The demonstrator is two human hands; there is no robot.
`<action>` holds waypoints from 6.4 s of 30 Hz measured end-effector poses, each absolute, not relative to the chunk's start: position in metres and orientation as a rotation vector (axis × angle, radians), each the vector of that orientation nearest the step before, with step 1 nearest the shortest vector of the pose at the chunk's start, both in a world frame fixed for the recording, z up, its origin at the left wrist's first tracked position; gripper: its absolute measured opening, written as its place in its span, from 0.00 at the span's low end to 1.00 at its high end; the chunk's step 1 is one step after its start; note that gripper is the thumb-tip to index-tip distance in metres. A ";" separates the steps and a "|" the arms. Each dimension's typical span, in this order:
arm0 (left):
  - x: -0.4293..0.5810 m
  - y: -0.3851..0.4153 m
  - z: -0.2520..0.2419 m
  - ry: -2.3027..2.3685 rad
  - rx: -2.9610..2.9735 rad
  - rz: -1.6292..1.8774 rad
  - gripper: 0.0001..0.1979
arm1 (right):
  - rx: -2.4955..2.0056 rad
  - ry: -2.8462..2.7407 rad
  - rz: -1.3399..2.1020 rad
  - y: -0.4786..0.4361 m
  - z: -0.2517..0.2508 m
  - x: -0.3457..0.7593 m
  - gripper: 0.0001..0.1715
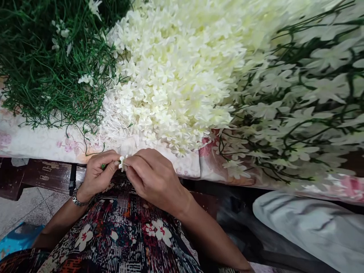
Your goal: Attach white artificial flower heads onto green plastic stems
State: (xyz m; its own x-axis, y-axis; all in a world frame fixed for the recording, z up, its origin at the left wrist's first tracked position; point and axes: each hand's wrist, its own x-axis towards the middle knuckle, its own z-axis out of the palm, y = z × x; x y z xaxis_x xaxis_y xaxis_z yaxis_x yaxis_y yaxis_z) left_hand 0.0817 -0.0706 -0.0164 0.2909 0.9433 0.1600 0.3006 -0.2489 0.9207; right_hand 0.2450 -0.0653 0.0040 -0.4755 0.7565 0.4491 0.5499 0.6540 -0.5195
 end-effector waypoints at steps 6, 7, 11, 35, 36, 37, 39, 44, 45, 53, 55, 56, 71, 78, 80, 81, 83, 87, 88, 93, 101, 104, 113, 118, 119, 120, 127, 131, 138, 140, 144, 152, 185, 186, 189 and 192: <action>0.085 -0.072 -0.020 1.151 1.805 1.030 0.06 | -0.999 -2.236 0.306 -0.063 0.000 0.242 0.06; 0.086 -0.073 -0.021 1.149 1.813 1.039 0.06 | -0.992 -2.236 0.311 -0.063 -0.001 0.242 0.06; 0.089 -0.073 -0.022 1.148 1.806 1.088 0.07 | -0.963 -2.210 0.344 -0.062 -0.005 0.240 0.05; 0.083 -0.071 -0.020 1.049 1.595 1.142 0.06 | -0.946 -2.034 0.646 -0.061 0.004 0.252 0.13; 0.083 -0.071 -0.020 1.030 1.581 1.167 0.06 | -0.934 -2.032 0.631 -0.062 0.006 0.252 0.14; 0.082 -0.071 -0.020 1.012 1.575 1.187 0.06 | -0.923 -2.037 0.621 -0.063 0.007 0.252 0.15; 0.082 -0.071 -0.021 0.992 1.577 1.207 0.06 | -0.918 -2.054 0.614 -0.064 0.009 0.251 0.16; 0.084 -0.072 -0.022 1.004 1.597 1.212 0.06 | -0.954 -2.100 0.621 -0.066 0.007 0.248 0.14; 0.084 -0.072 -0.022 1.005 1.605 1.217 0.05 | -0.961 -2.095 0.617 -0.066 0.007 0.247 0.13; 0.088 -0.073 -0.023 1.031 1.672 1.257 0.05 | -1.041 -2.021 0.701 -0.066 0.006 0.241 0.08; 0.089 -0.074 -0.025 1.056 1.678 1.281 0.06 | -1.061 -2.001 0.777 -0.067 0.006 0.242 0.08; 0.089 -0.074 -0.026 1.065 1.687 1.293 0.06 | -1.074 -1.989 0.817 -0.067 0.006 0.242 0.07; 0.094 -0.077 -0.034 1.182 1.970 1.317 0.09 | -1.146 -1.964 0.770 -0.066 0.000 0.239 0.04; 0.096 -0.077 -0.033 1.193 1.960 1.330 0.09 | -1.100 -2.002 0.682 -0.064 -0.005 0.236 0.05; 0.097 -0.076 -0.033 1.195 1.956 1.311 0.09 | -1.083 -2.021 0.641 -0.064 -0.005 0.236 0.05; 0.097 -0.076 -0.033 1.198 1.951 1.306 0.09 | -1.074 -2.028 0.616 -0.064 -0.005 0.236 0.06; 0.098 -0.076 -0.033 1.208 1.941 1.313 0.09 | -1.062 -2.039 0.572 -0.063 -0.006 0.235 0.07; 0.098 -0.076 -0.033 1.227 1.939 1.309 0.09 | -1.055 -2.062 0.522 -0.063 -0.007 0.235 0.06; 0.098 -0.076 -0.033 1.229 1.940 1.294 0.09 | -1.056 -2.069 0.519 -0.063 -0.007 0.235 0.06; 0.098 -0.075 -0.033 1.242 1.937 1.232 0.08 | -1.071 -2.105 0.524 -0.062 -0.008 0.234 0.06; 0.095 -0.072 -0.027 1.219 1.838 1.125 0.08 | -1.059 -2.097 0.557 -0.058 -0.008 0.240 0.06; 0.091 -0.074 -0.020 1.169 1.709 1.078 0.11 | -1.091 -2.012 0.646 -0.063 -0.008 0.240 0.05; 0.094 -0.073 -0.010 1.254 1.571 1.104 0.11 | -1.046 -2.065 0.636 -0.079 -0.003 0.259 0.11; 0.098 -0.068 -0.003 1.134 1.621 0.809 0.23 | -1.015 -2.015 0.603 -0.065 0.015 0.267 0.12; 0.098 -0.068 -0.001 1.115 1.643 0.759 0.24 | -0.963 -2.070 0.628 -0.062 0.018 0.266 0.12; 0.099 -0.067 0.000 1.099 1.668 0.720 0.25 | -0.913 -2.133 0.650 -0.059 0.019 0.263 0.11; 0.099 -0.074 0.003 1.081 1.742 0.688 0.14 | -0.887 -2.113 0.718 -0.066 0.005 0.251 0.04; 0.098 -0.082 -0.004 1.138 1.806 0.811 0.08 | -0.979 -2.043 0.686 -0.074 0.002 0.252 0.04; 0.093 -0.076 -0.010 1.144 1.735 0.970 0.09 | -1.347 -2.147 0.013 -0.050 -0.005 0.273 0.07; 0.092 -0.073 -0.008 1.111 1.753 0.963 0.10 | -1.452 -2.242 -0.147 -0.043 -0.008 0.275 0.08; 0.093 -0.070 -0.008 1.002 1.791 0.935 0.12 | -1.478 -2.390 -0.213 -0.038 -0.011 0.271 0.08; 0.095 -0.068 -0.011 0.964 1.701 0.990 0.11 | -1.377 -2.004 0.163 -0.049 -0.011 0.279 0.06; 0.089 -0.069 -0.011 1.286 1.318 1.187 0.03 | -1.191 -2.611 -0.016 -0.029 -0.010 0.256 0.09; 0.089 -0.069 -0.011 1.282 1.298 1.193 0.03 | -1.176 -2.613 -0.031 -0.028 -0.011 0.257 0.09; 0.089 -0.070 -0.011 1.283 1.229 1.219 0.03 | -1.134 -2.572 -0.034 -0.028 -0.014 0.260 0.07; 0.090 -0.070 -0.011 1.305 1.156 1.242 0.03 | -1.082 -2.417 0.078 -0.033 -0.012 0.261 0.05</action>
